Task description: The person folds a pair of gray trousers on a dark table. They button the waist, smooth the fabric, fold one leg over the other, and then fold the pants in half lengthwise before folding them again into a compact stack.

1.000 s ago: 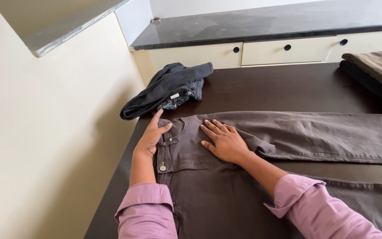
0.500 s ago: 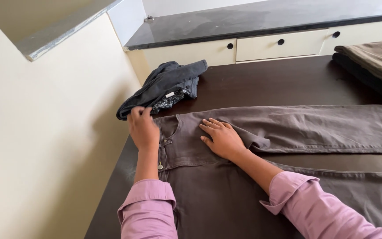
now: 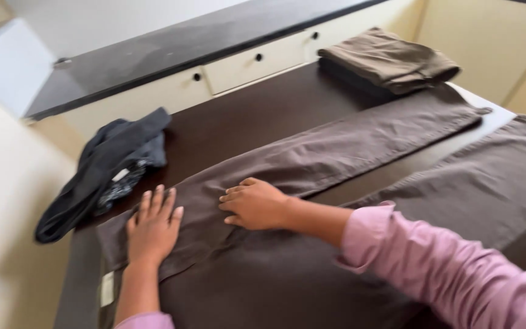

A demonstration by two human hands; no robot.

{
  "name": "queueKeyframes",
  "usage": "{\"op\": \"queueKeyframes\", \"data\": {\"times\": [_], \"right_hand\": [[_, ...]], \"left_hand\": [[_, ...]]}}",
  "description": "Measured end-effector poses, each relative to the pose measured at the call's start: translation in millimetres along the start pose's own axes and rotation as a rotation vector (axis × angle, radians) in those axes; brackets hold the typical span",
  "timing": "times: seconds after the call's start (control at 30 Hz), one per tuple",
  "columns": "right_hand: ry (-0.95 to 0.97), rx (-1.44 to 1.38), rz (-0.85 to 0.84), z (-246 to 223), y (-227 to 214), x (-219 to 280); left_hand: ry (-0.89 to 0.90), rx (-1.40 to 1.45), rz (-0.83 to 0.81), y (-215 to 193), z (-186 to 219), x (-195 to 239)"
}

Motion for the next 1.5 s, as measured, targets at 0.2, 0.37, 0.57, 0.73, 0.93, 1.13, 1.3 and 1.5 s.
{"op": "queueKeyframes", "data": {"times": [0.2, 0.37, 0.57, 0.73, 0.93, 1.13, 1.3, 1.5], "right_hand": [[-0.033, -0.055, -0.013, 122, 3, 146], [0.431, -0.176, -0.044, 264, 29, 262], [0.841, -0.140, -0.057, 391, 58, 356], [0.877, -0.020, 0.055, 380, 58, 353], [0.569, 0.075, 0.220, 322, 21, 348], [0.548, 0.046, 0.174, 371, 47, 357], [0.526, 0.162, 0.345, 439, 95, 379], [0.590, 0.297, 0.289, 473, 91, 378]], "left_hand": [[0.001, -0.031, 0.024, -2, -1, 7], [0.037, -0.079, 0.039, -3, 3, 7], [0.214, -0.291, 0.234, -62, 61, 38], [0.478, -0.100, 0.378, -101, 159, 87], [0.285, 0.000, 0.232, -78, 168, 113], [0.339, -0.125, 0.114, -71, 163, 119], [0.303, 0.068, 0.263, -82, 167, 118], [0.381, -0.185, 0.131, -82, 150, 120]]}}
Point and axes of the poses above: each hand's wrist, its own x-axis away from the middle knuckle, its own y-axis out of the palm, z = x × y, the point moved 2 cm from there along -x, towards the middle knuckle, and after that the axes turned 14 degrees about -z, right-handed, at the moved point
